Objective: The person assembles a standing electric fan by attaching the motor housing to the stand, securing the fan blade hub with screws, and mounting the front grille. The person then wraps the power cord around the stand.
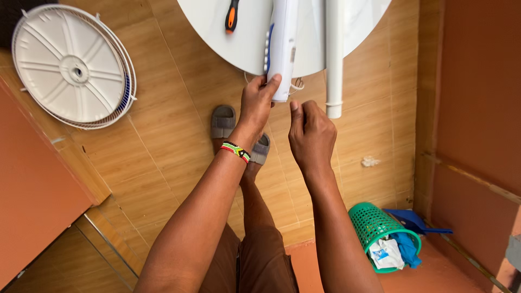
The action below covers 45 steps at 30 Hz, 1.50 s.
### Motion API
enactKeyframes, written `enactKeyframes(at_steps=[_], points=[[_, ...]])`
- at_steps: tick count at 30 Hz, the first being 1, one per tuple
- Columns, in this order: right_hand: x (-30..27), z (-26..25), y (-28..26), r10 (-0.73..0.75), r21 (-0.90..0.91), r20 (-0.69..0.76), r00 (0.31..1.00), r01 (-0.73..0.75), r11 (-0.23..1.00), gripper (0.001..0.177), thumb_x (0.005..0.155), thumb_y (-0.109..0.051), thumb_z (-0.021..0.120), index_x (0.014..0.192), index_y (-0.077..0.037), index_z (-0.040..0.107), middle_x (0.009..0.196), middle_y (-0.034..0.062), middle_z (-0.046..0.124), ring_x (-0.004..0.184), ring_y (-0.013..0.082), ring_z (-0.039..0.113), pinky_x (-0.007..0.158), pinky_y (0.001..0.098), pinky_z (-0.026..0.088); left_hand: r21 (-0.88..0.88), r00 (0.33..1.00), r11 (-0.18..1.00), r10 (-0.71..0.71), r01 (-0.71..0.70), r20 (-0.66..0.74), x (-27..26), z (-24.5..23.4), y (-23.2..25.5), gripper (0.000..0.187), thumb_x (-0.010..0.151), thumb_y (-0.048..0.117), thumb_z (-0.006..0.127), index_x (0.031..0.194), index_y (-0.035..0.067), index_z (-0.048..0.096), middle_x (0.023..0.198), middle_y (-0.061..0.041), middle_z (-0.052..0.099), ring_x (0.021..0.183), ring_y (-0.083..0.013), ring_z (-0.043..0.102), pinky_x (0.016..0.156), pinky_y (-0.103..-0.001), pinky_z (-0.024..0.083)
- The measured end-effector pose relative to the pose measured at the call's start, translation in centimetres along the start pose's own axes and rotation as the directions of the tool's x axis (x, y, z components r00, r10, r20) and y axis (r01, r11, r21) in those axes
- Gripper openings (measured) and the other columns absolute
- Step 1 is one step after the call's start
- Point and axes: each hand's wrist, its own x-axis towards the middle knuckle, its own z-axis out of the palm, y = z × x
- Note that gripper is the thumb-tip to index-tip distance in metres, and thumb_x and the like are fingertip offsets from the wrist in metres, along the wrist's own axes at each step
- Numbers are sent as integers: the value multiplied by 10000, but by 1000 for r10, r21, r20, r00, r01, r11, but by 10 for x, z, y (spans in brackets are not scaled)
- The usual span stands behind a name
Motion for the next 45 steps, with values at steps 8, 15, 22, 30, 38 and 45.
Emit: enactKeyframes(at_steps=[8,15,22,30,38,45], points=[[17,-64,-34,-47,229,31,998,38,973,203,996,-190,699,891,-21,656,710,99,638,589,211,601,559,354,484,628,993,777,49,29,-106,-12,2,60,451,913,403,696,1006,-39,703,882,-165,749,844,-280,717,768,-390,545],[58,-67,-45,-106,326,-88,990,129,936,137,988,-128,713,958,-9,650,863,88,685,722,175,670,618,309,541,443,968,873,247,-206,-36,-5,-6,115,321,920,291,706,1010,-16,682,861,-77,725,795,-177,686,713,-314,553],[117,-19,-45,-3,321,-75,997,27,947,298,939,-128,764,1166,-25,600,1080,122,636,877,191,676,682,312,573,339,956,916,268,-214,-120,71,4,142,354,922,238,696,1138,-30,614,948,-79,703,840,-161,685,751,-294,565],[180,45,-51,98,229,-91,991,-75,971,648,836,-201,867,1321,24,500,1202,219,566,1093,349,595,901,466,496,426,931,878,318,-217,-180,168,13,158,560,868,265,758,1228,-66,486,1107,-157,620,932,-220,679,805,-349,573],[216,67,-60,336,110,80,938,-343,933,599,885,-350,778,1317,3,558,1153,207,583,1060,358,605,909,479,489,331,976,929,201,-164,-82,207,25,188,392,833,228,783,1056,-58,633,948,-118,732,849,-199,713,802,-335,572],[218,52,-73,242,192,-24,970,-233,953,537,1005,-307,690,1388,30,523,1167,269,608,1063,396,622,902,489,506,152,998,988,26,-35,65,207,17,209,295,934,230,754,975,-54,685,858,-88,694,727,-147,639,643,-298,548]])
